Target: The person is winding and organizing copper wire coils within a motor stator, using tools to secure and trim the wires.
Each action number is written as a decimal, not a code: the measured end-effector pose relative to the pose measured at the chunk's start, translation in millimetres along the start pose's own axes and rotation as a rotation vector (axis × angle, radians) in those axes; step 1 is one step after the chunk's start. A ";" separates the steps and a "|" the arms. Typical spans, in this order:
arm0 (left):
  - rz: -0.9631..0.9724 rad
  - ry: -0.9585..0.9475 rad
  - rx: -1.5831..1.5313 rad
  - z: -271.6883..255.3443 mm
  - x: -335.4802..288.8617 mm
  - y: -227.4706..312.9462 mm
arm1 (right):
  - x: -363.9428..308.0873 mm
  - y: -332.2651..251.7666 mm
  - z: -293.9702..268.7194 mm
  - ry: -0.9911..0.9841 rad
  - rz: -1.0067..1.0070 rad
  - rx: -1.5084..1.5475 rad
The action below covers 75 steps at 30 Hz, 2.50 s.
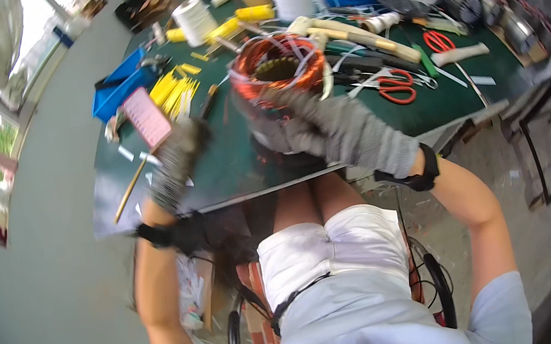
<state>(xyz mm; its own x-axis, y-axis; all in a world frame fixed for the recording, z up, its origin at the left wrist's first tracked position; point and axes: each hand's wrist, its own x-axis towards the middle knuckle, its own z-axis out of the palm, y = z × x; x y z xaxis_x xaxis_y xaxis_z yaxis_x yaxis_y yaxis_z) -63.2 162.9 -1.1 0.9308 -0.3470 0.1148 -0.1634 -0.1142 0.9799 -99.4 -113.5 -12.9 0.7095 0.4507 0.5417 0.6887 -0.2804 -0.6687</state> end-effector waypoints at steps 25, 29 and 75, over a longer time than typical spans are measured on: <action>0.489 -0.324 0.541 271.9 -18.1 -86.7 | -254.9 146.7 -74.8 1.053 0.682 -0.166; 0.673 -0.163 0.909 321.4 39.5 -87.9 | -236.0 146.3 -72.2 1.130 0.697 -0.203; 0.125 -0.156 0.152 211.7 -31.4 -122.7 | 40.7 243.8 -254.4 0.205 0.653 -1.042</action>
<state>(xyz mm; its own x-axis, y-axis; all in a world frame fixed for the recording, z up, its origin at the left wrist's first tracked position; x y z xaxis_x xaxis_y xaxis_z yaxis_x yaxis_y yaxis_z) -141.5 -9.3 -159.4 0.8405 -0.5055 0.1951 -0.3319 -0.1958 0.9228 135.4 -379.2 -24.3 0.9090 -0.1401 0.3925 -0.0773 -0.9822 -0.1715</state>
